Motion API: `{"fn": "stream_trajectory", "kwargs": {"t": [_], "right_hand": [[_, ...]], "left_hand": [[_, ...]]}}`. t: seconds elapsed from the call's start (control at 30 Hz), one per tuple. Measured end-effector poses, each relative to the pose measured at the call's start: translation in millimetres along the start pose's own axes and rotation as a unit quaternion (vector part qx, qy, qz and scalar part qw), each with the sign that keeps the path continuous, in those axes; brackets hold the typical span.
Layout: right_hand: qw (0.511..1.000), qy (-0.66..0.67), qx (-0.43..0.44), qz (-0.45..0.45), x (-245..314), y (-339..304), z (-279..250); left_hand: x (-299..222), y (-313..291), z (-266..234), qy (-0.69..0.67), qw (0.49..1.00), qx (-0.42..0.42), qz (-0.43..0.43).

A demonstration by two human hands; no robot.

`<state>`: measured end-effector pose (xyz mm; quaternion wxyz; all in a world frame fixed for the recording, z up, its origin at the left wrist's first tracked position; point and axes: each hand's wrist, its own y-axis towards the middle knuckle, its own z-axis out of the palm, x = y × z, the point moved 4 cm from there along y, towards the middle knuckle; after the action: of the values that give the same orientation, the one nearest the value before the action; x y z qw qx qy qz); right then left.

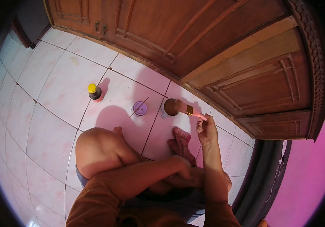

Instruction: The person applies a coating to a wooden cabinet using a paintbrush, repeatedly dipping the brush into a cup of liquid and wiping the wood surfaces.

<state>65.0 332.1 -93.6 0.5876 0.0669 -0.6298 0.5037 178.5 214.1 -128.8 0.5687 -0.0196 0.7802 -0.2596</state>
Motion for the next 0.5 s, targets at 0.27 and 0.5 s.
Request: {"fn": "stream_trajectory", "kwargs": {"t": [0.27,0.5], "right_hand": [[0.975,0.151,0.069,0.15,-22,7,-14],[0.984,0.164,0.057,0.039,19,-17,-8]], "left_hand": [[-17,-21,-13,0.035,0.999,-0.013,0.014],[-10,-1,-5,0.013,1.0,-0.016,0.015]]}}
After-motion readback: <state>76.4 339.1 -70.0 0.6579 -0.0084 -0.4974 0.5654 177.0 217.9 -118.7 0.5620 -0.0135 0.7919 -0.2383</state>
